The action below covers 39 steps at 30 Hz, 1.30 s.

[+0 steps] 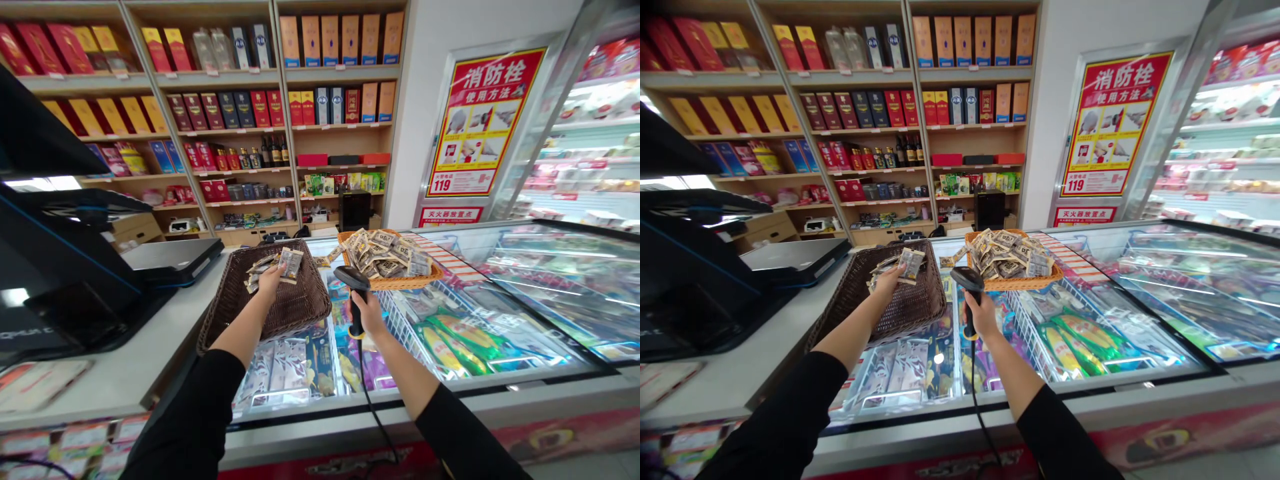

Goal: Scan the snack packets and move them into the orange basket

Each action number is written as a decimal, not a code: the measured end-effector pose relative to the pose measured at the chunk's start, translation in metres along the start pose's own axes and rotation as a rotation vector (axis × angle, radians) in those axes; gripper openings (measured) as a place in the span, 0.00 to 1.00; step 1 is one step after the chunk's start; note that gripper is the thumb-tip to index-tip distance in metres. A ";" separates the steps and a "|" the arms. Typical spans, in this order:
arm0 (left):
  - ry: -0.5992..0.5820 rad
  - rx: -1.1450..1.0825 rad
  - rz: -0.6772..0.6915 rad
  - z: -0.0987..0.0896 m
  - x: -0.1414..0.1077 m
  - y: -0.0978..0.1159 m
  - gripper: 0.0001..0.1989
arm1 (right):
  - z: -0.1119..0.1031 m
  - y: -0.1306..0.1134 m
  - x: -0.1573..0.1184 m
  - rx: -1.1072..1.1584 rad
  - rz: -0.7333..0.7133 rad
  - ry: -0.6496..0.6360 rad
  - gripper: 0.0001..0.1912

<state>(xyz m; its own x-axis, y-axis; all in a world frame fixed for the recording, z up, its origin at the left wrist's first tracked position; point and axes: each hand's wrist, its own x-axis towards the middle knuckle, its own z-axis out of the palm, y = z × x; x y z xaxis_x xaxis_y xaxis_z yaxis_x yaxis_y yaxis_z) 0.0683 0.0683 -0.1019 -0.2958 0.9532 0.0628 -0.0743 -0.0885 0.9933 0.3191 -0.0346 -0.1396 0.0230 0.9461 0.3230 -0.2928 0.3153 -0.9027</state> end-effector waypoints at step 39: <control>-0.064 0.867 0.581 0.022 -0.027 0.015 0.10 | 0.027 -0.008 -0.013 0.139 0.016 -0.117 0.19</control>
<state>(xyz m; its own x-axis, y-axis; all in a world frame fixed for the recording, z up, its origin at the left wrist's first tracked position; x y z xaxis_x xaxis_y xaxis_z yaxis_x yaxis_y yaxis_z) 0.0966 0.0477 -0.0862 -0.0140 0.8463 0.5325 0.7794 -0.3243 0.5360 0.2951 -0.0513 -0.1292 -0.0913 0.9334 0.3471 -0.4220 0.2794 -0.8624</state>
